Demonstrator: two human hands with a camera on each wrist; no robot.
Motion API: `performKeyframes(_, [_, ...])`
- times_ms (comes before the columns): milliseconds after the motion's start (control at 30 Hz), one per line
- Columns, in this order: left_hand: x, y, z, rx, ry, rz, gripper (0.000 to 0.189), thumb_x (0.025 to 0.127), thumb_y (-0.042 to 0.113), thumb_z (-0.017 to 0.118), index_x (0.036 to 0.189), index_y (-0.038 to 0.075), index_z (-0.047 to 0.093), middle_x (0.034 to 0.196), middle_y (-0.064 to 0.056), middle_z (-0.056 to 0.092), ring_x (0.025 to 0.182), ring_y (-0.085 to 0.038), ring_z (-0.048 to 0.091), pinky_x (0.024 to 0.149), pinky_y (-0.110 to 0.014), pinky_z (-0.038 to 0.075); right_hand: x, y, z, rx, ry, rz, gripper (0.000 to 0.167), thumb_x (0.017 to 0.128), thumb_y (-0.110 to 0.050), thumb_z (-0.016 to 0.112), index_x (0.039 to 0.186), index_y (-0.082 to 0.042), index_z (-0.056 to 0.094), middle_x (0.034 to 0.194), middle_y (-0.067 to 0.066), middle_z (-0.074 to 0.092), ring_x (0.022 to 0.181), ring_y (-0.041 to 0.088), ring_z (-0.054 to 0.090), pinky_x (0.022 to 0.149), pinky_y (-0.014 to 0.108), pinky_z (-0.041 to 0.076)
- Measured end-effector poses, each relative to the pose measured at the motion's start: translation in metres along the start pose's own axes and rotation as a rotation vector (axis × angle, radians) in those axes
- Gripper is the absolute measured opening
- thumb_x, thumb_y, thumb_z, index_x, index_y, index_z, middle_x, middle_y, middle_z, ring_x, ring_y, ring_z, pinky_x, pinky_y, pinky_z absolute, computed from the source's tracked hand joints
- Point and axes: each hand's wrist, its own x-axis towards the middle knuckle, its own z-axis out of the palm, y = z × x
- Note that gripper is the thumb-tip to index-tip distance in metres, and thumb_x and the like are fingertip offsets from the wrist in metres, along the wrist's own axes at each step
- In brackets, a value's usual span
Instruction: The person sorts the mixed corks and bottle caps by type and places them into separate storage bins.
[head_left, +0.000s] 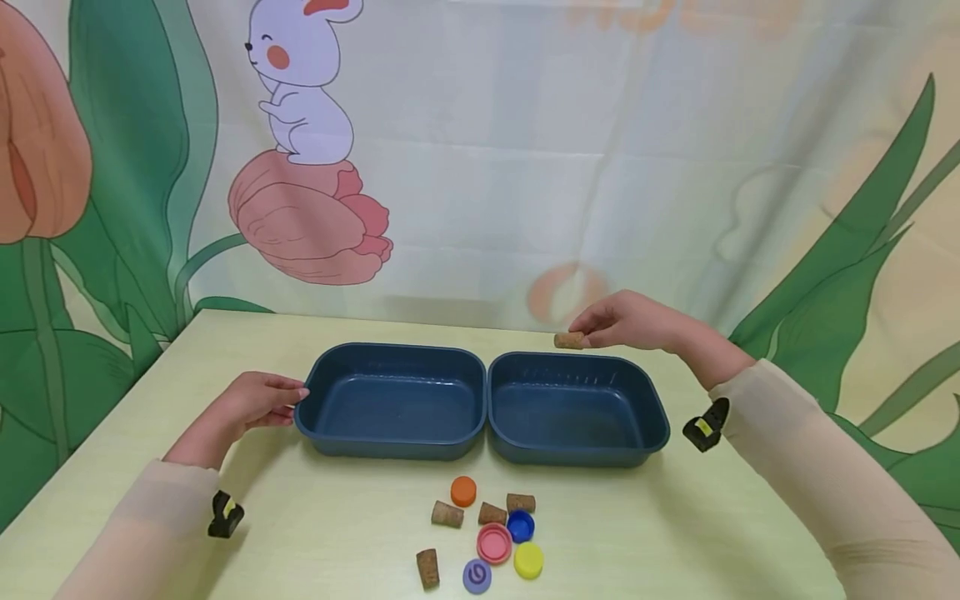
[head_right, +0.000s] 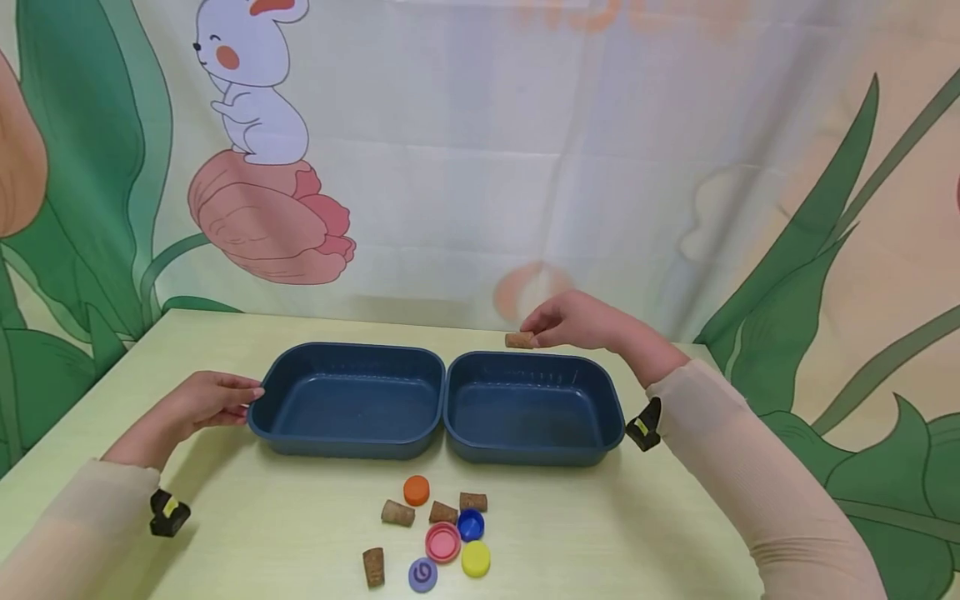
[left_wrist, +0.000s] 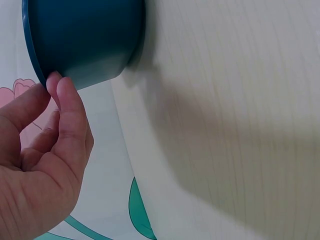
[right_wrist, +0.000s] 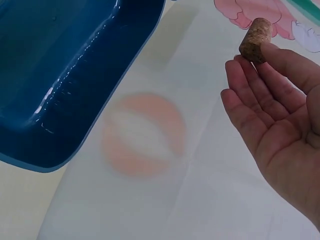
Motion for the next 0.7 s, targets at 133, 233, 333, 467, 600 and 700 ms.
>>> performKeyframes(133, [0.0,0.0,0.0,0.008,-0.001,-0.003,0.052,0.105,0.016,0.058,0.14,-0.02,0.045,0.085,0.002,0.068,0.07,-0.007,0.065,0.069,-0.022,0.062,0.01,0.005,0.003,0.014,-0.025,-0.013,0.028,0.1,-0.013,0.064,0.125,0.0,0.071,0.12,0.018,0.075,0.11,0.027,0.069,0.098,0.045,0.057])
performKeyframes(233, [0.0,0.001,0.0,0.018,-0.001,-0.002,0.052,0.105,0.016,0.058,0.14,-0.019,0.046,0.085,0.001,0.068,0.071,-0.007,0.065,0.069,-0.022,0.062,0.017,0.009,0.006,0.024,-0.045,-0.028,0.029,0.1,-0.011,0.063,0.125,0.001,0.07,0.121,0.019,0.074,0.11,0.028,0.069,0.099,0.045,0.057])
performKeyframes(333, [0.002,0.002,-0.001,0.028,-0.001,0.002,0.051,0.105,0.016,0.057,0.14,-0.02,0.045,0.086,0.001,0.069,0.071,-0.007,0.065,0.069,-0.022,0.062,0.024,0.013,0.008,0.015,-0.064,-0.046,0.029,0.099,-0.009,0.063,0.125,0.003,0.069,0.121,0.02,0.074,0.112,0.029,0.069,0.1,0.045,0.057])
performKeyframes(467, [0.003,0.002,-0.002,0.032,0.002,-0.004,0.052,0.105,0.016,0.057,0.141,-0.02,0.045,0.088,-0.001,0.07,0.071,-0.007,0.065,0.069,-0.022,0.062,0.032,0.016,0.01,0.011,-0.091,-0.054,0.028,0.099,-0.009,0.063,0.124,0.003,0.069,0.119,0.02,0.074,0.108,0.025,0.069,0.099,0.043,0.057])
performKeyframes(600, [0.003,0.001,-0.002,0.03,0.003,-0.015,0.052,0.105,0.016,0.057,0.141,-0.019,0.044,0.088,-0.001,0.07,0.071,-0.007,0.065,0.07,-0.022,0.062,0.039,0.018,0.015,0.024,-0.12,-0.047,0.027,0.099,-0.008,0.063,0.122,0.003,0.07,0.118,0.019,0.075,0.103,0.021,0.069,0.096,0.04,0.058])
performKeyframes(700, [0.002,0.001,-0.001,0.029,0.003,-0.018,0.052,0.105,0.016,0.057,0.141,-0.019,0.045,0.089,-0.002,0.07,0.072,-0.008,0.066,0.071,-0.023,0.063,0.043,0.021,0.02,0.04,-0.134,-0.031,0.028,0.098,-0.008,0.063,0.122,0.004,0.07,0.117,0.02,0.075,0.102,0.019,0.069,0.095,0.038,0.058])
